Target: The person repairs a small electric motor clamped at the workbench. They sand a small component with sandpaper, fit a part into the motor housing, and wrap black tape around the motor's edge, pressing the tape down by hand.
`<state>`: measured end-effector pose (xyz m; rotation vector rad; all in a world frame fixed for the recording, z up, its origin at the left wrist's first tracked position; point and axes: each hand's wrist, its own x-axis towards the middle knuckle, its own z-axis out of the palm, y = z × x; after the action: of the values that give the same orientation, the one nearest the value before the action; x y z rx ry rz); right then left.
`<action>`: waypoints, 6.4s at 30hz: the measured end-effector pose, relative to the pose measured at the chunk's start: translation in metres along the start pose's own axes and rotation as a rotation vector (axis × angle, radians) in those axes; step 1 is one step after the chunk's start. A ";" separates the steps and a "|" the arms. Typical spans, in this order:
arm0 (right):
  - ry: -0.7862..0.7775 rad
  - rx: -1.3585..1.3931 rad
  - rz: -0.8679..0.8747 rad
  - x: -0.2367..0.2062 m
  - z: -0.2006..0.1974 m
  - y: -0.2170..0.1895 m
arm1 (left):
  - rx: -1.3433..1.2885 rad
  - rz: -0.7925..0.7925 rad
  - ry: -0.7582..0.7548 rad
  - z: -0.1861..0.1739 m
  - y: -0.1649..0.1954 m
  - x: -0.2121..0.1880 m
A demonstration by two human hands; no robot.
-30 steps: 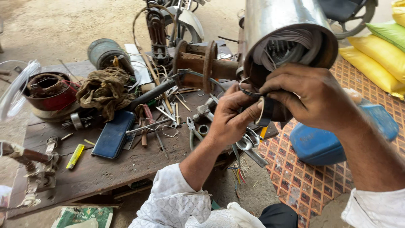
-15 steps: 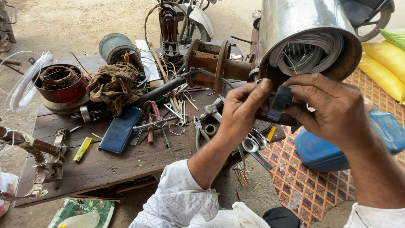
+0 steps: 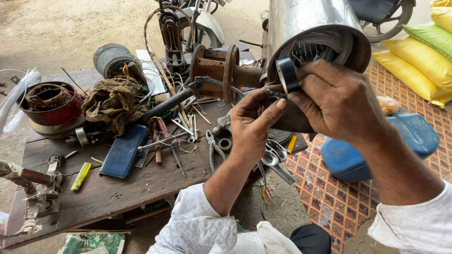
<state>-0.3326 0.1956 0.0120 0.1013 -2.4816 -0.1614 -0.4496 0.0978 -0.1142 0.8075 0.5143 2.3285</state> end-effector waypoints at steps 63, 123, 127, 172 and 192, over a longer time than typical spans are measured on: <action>0.032 0.151 0.006 -0.022 0.005 0.006 | 0.322 -0.132 -0.191 -0.017 0.007 0.008; -0.098 0.215 -0.015 -0.022 -0.001 0.033 | 0.640 0.140 -0.358 0.001 0.013 0.013; -0.040 0.161 -0.017 -0.025 0.001 0.029 | 0.400 -0.077 -0.231 -0.004 0.008 0.014; -0.171 0.437 0.182 -0.013 -0.019 0.028 | 1.000 0.234 -0.221 0.015 0.007 0.007; -0.027 0.117 0.027 -0.025 -0.001 0.018 | 0.776 0.070 -0.137 0.001 -0.002 0.024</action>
<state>-0.3131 0.2158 0.0002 0.1156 -2.5170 -0.0064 -0.4636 0.1152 -0.1042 1.3296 1.3815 2.0931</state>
